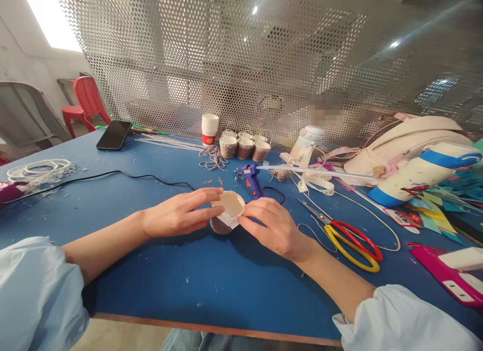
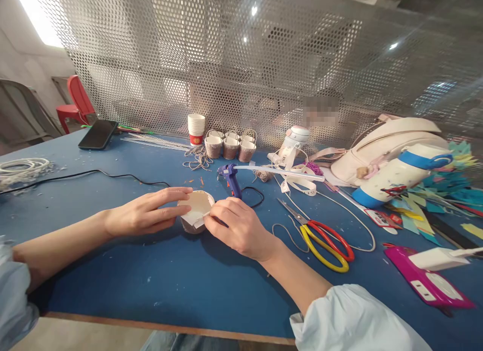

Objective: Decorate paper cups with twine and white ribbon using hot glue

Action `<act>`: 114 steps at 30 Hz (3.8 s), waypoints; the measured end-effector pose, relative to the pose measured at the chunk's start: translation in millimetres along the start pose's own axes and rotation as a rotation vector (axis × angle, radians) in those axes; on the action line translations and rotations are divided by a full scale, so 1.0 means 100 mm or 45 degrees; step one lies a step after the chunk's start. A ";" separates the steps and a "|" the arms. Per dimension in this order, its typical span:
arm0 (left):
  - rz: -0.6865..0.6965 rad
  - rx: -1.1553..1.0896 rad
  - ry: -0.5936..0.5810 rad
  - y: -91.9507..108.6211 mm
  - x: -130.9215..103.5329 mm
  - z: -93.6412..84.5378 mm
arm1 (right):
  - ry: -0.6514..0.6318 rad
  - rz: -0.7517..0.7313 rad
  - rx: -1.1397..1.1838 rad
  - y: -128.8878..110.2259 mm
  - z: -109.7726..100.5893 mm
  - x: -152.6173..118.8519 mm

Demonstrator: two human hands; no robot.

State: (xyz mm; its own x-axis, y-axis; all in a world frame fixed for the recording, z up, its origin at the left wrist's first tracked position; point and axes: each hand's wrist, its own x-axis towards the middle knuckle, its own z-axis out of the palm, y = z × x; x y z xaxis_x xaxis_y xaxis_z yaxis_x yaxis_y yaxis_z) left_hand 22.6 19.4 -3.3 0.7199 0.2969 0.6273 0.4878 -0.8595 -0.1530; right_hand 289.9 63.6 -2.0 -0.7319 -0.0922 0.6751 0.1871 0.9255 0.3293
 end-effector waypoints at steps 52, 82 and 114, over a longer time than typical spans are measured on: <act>-0.045 0.058 0.067 0.20 0.16 -0.02 | 0.056 0.153 -0.050 -0.16 -0.05 0.18; -0.348 -0.533 0.122 -0.13 0.18 0.02 | 0.128 0.329 -0.031 -0.13 0.06 0.30; 0.019 0.098 0.082 0.14 0.03 0.08 | 0.088 -0.141 -0.032 -0.05 -0.02 0.05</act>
State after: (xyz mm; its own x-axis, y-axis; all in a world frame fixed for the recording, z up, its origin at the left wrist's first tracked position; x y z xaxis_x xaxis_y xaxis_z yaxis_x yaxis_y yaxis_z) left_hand 35.7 12.2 -9.7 0.6951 0.2550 0.6722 0.5156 -0.8284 -0.2189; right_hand 286.6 57.3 1.2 -0.7025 -0.2191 0.6771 0.1248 0.8988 0.4203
